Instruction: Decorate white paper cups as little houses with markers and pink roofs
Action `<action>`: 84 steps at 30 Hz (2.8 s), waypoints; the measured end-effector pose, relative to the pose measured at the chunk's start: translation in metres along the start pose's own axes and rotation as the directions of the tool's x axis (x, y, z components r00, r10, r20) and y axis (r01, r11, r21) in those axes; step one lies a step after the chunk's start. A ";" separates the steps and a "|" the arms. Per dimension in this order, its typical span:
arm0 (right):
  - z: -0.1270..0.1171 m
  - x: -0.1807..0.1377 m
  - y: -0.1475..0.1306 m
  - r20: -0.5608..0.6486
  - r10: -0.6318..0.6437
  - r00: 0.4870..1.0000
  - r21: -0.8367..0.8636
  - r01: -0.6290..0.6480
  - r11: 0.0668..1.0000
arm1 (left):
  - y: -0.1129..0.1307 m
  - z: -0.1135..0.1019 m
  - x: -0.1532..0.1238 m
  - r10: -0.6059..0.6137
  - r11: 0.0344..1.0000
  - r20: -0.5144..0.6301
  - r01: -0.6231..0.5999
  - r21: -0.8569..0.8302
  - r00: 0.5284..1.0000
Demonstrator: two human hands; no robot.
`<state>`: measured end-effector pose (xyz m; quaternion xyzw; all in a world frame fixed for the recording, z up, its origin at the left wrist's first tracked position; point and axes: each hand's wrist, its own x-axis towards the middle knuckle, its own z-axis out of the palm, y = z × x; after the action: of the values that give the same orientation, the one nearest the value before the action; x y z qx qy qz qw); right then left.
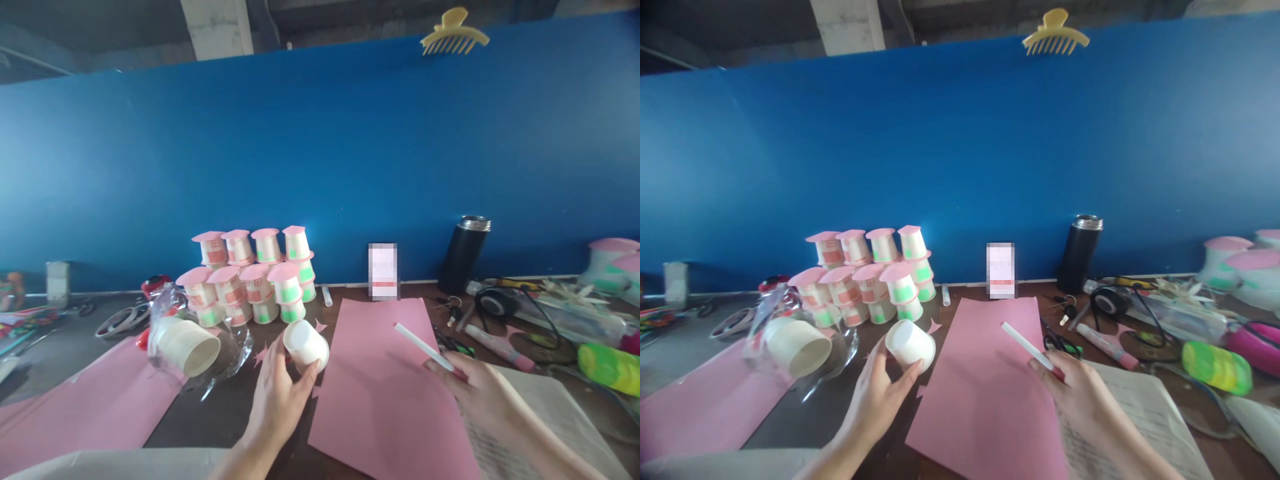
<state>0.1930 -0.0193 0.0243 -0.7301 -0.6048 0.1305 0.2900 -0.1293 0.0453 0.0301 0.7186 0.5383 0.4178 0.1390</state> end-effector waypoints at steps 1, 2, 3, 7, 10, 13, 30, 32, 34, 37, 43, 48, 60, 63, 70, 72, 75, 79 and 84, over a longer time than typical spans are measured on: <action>0.001 0.000 0.002 0.007 0.000 1.000 -0.020 0.000 1.000 | 0.001 0.000 0.000 0.001 1.000 0.001 -0.001 -0.006 1.000; 0.001 0.001 0.003 0.014 0.001 1.000 -0.037 0.000 0.999 | 0.002 -0.001 0.000 0.000 1.000 0.009 0.001 -0.015 1.000; 0.002 0.001 0.004 0.021 0.001 1.000 -0.048 0.000 0.999 | 0.003 -0.001 0.000 0.000 1.000 0.028 0.001 -0.026 1.000; 0.004 0.002 0.006 0.006 -0.018 1.000 -0.050 0.018 0.999 | 0.009 -0.005 -0.002 0.028 0.995 0.130 -0.014 -0.101 0.991; 0.003 0.003 0.007 -0.028 -0.051 0.998 -0.052 0.050 0.997 | 0.017 -0.010 -0.007 0.085 0.986 0.236 -0.047 -0.163 0.968; 0.001 0.004 0.009 -0.055 -0.069 0.996 -0.059 0.066 0.996 | 0.026 -0.014 -0.012 0.152 0.983 0.361 -0.102 -0.154 0.920; -0.006 0.003 0.007 -0.077 -0.018 0.997 -0.077 0.012 0.997 | 0.034 -0.013 -0.014 0.141 0.983 0.537 -0.053 -0.175 0.832; -0.007 0.003 0.010 -0.072 -0.021 0.997 -0.079 0.016 0.997 | 0.033 -0.012 -0.014 0.154 0.984 0.547 -0.074 -0.165 0.823; -0.008 0.004 0.013 -0.071 -0.036 0.997 -0.076 0.030 0.997 | 0.033 -0.012 -0.015 0.160 0.985 0.559 -0.090 -0.150 0.813; -0.009 0.006 0.017 -0.069 -0.051 0.996 -0.071 0.046 0.996 | 0.034 -0.012 -0.016 0.150 0.988 0.583 -0.095 -0.125 0.799; -0.011 0.006 0.018 -0.070 -0.051 0.996 -0.080 0.046 0.996 | 0.033 -0.012 -0.019 0.159 0.987 0.609 -0.113 -0.113 0.777; -0.010 0.005 0.016 -0.065 -0.048 0.997 -0.097 0.041 0.994 | 0.032 -0.010 -0.020 0.163 0.987 0.628 -0.115 -0.117 0.761; -0.012 0.002 0.008 -0.070 -0.041 0.997 -0.119 0.033 0.992 | 0.031 -0.008 -0.024 0.194 0.981 0.655 -0.138 -0.138 0.730; -0.012 0.002 0.007 -0.077 -0.046 0.996 -0.121 0.036 0.992 | 0.031 -0.007 -0.025 0.204 0.979 0.667 -0.152 -0.136 0.717; -0.011 0.002 0.010 -0.068 -0.053 0.996 -0.126 0.044 0.991 | 0.027 -0.004 -0.027 0.253 0.967 0.665 -0.199 -0.159 0.703; -0.011 0.002 0.010 -0.068 -0.056 0.996 -0.127 0.047 0.991 | 0.026 -0.005 -0.027 0.263 0.964 0.664 -0.212 -0.159 0.700; -0.011 0.002 0.010 -0.065 -0.057 0.996 -0.128 0.049 0.991 | 0.026 -0.005 -0.027 0.279 0.960 0.655 -0.226 -0.167 0.702; -0.011 0.001 0.009 -0.075 -0.058 0.996 -0.128 0.049 0.991 | 0.027 -0.005 -0.027 0.289 0.957 0.649 -0.233 -0.173 0.704; -0.011 0.001 0.009 -0.089 -0.067 0.994 -0.131 0.055 0.990 | 0.028 -0.005 -0.026 0.289 0.956 0.653 -0.241 -0.165 0.700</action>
<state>0.2060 -0.0225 0.0282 -0.7337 -0.6198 0.0485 0.2743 -0.1167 0.0097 0.0399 0.8851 0.3287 0.1644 0.2857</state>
